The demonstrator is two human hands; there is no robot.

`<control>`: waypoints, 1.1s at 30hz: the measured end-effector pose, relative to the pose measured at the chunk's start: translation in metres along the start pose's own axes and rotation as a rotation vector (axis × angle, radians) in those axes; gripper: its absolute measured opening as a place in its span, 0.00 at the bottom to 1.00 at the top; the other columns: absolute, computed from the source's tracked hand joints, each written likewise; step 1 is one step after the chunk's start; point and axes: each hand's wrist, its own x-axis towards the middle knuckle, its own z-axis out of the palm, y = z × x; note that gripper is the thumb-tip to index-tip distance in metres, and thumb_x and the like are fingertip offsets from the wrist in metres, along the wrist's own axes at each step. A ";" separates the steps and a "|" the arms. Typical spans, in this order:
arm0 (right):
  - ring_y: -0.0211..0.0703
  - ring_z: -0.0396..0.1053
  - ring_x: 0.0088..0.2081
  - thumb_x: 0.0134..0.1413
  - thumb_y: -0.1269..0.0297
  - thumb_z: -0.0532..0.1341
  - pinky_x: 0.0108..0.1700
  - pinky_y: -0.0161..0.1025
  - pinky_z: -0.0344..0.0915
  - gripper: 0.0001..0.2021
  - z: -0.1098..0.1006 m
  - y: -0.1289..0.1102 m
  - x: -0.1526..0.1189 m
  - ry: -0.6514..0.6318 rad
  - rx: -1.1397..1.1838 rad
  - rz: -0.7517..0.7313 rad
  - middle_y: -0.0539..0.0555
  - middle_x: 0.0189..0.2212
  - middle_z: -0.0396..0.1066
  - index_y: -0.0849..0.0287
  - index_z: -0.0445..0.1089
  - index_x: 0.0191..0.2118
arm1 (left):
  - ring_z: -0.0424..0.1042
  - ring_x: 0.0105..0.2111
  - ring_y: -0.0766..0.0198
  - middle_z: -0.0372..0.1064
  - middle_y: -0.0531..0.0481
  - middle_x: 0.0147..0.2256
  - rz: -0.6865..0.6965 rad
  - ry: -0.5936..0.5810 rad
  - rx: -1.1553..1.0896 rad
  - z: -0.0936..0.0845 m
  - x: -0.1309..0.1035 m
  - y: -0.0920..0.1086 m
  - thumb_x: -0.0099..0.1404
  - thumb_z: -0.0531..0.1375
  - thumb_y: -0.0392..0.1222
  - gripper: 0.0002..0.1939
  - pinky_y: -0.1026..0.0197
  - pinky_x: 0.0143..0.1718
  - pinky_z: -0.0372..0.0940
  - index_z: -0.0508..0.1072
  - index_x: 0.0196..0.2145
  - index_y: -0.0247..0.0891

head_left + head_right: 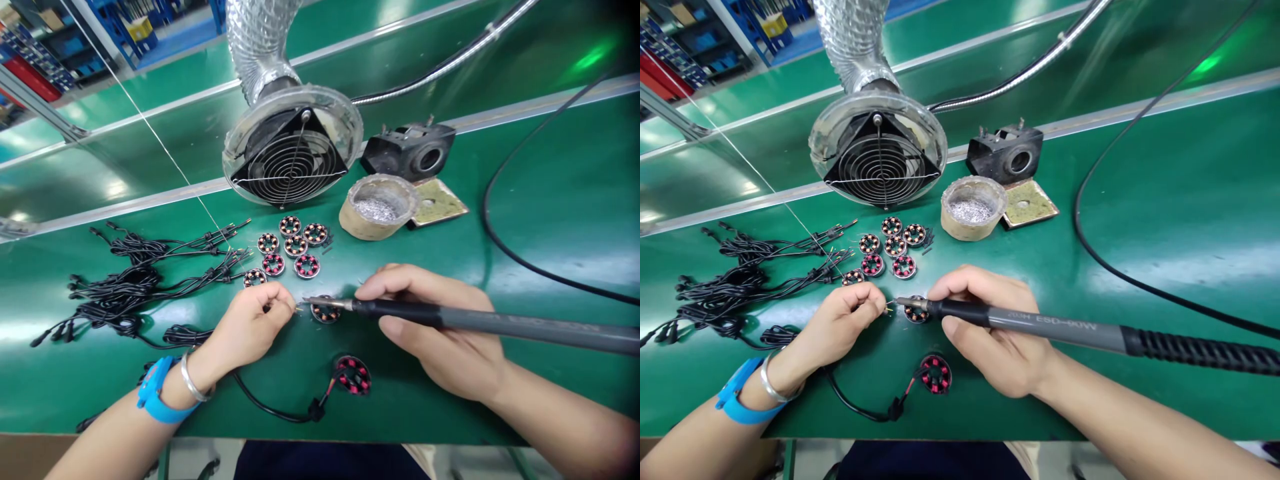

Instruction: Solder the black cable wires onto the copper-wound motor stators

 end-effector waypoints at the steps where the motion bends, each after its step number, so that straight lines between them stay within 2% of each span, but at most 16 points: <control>1: 0.37 0.63 0.24 0.53 0.74 0.56 0.25 0.35 0.59 0.08 0.000 0.001 0.000 -0.001 -0.002 -0.009 0.49 0.25 0.67 0.56 0.69 0.37 | 0.54 0.24 0.71 0.56 0.58 0.23 0.002 -0.001 -0.002 0.000 0.000 0.000 0.63 0.52 0.39 0.09 0.67 0.26 0.52 0.65 0.26 0.36; 10: 0.35 0.61 0.25 0.51 0.75 0.56 0.26 0.35 0.58 0.10 -0.004 -0.004 0.000 -0.087 -0.021 -0.040 0.49 0.26 0.66 0.57 0.68 0.38 | 0.52 0.23 0.71 0.55 0.58 0.22 -0.013 -0.011 -0.014 0.000 -0.002 0.002 0.63 0.52 0.41 0.10 0.66 0.25 0.50 0.65 0.25 0.37; 17: 0.36 0.61 0.24 0.49 0.75 0.55 0.25 0.37 0.57 0.11 0.005 -0.005 -0.001 -0.033 0.031 -0.100 0.49 0.25 0.65 0.58 0.70 0.38 | 0.53 0.23 0.70 0.56 0.58 0.22 -0.004 -0.015 -0.023 0.000 0.000 -0.001 0.64 0.52 0.41 0.10 0.66 0.25 0.51 0.65 0.26 0.37; 21: 0.35 0.61 0.24 0.48 0.76 0.55 0.24 0.36 0.58 0.12 0.002 -0.006 -0.002 -0.015 0.041 -0.108 0.49 0.24 0.65 0.58 0.70 0.38 | 0.53 0.23 0.71 0.56 0.58 0.22 -0.005 -0.018 -0.016 0.000 -0.001 -0.001 0.64 0.53 0.41 0.10 0.66 0.25 0.51 0.65 0.26 0.37; 27: 0.37 0.64 0.27 0.49 0.77 0.56 0.27 0.38 0.62 0.14 -0.007 -0.011 0.002 -0.069 -0.002 -0.127 0.51 0.28 0.67 0.57 0.68 0.41 | 0.53 0.23 0.71 0.56 0.58 0.22 -0.008 -0.023 -0.025 0.000 -0.001 0.001 0.63 0.53 0.41 0.10 0.67 0.25 0.51 0.65 0.26 0.37; 33: 0.38 0.65 0.26 0.51 0.75 0.56 0.27 0.38 0.64 0.12 -0.003 -0.010 0.004 -0.020 -0.024 -0.171 0.51 0.28 0.68 0.56 0.69 0.41 | 0.53 0.23 0.71 0.56 0.57 0.22 -0.013 -0.024 -0.026 0.000 0.000 0.001 0.64 0.53 0.40 0.10 0.67 0.25 0.51 0.65 0.26 0.36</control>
